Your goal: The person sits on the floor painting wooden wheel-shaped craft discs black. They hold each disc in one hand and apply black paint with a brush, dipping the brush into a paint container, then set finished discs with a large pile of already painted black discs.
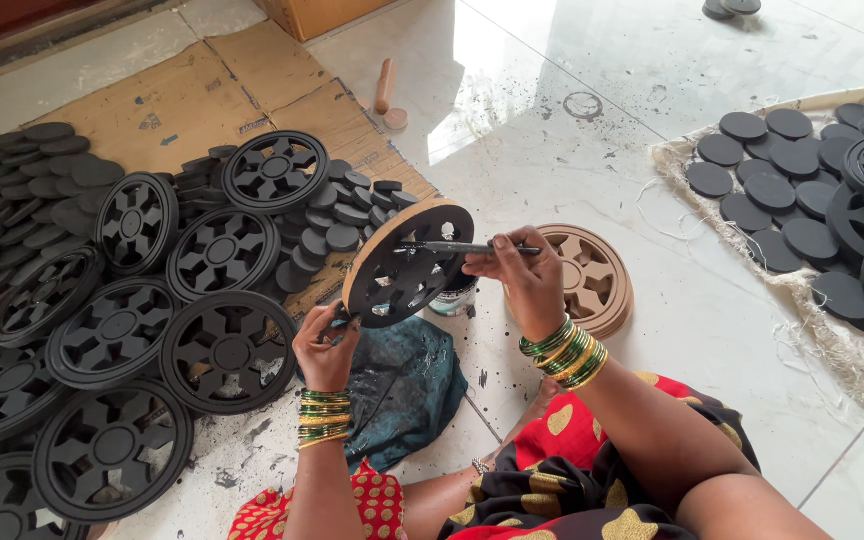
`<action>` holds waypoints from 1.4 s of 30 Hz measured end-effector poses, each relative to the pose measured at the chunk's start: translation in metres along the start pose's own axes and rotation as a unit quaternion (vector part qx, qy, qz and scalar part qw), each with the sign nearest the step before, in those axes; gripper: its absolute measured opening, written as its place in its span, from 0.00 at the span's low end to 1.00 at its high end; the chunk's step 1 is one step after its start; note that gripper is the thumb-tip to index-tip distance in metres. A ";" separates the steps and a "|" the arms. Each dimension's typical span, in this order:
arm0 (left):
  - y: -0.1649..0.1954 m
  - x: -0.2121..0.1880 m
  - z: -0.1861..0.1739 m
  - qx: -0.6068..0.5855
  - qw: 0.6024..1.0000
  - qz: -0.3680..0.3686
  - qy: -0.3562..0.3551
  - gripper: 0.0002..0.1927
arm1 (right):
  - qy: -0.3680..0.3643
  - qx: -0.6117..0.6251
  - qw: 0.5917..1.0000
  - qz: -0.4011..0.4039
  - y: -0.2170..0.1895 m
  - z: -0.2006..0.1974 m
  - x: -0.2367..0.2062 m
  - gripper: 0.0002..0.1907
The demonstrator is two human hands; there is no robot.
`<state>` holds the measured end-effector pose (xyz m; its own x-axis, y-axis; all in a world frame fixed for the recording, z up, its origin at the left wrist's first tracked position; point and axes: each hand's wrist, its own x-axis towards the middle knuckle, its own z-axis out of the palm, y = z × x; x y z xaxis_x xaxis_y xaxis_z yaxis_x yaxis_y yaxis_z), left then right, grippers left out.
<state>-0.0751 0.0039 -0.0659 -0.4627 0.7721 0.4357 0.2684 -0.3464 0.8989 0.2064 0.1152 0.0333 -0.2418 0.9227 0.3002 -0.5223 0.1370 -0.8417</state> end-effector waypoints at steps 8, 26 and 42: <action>0.000 0.001 0.000 -0.003 1.000 0.004 -0.005 0.19 | 0.064 0.054 0.995 0.063 -0.001 -0.007 0.009 0.08; 0.007 0.001 0.000 0.008 1.000 -0.009 0.000 0.18 | 0.044 0.011 0.998 0.035 -0.002 0.000 0.000 0.08; -0.019 -0.002 -0.016 -0.068 0.996 -0.053 0.012 0.17 | 0.027 -0.094 0.993 -0.068 -0.015 0.017 -0.010 0.08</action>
<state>-0.0929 -0.0002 -0.0832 -0.5031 0.7954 0.3379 0.1004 -0.3345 0.9370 0.2029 0.0978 0.0502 -0.1326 0.9081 0.3971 -0.3840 0.3223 -0.8653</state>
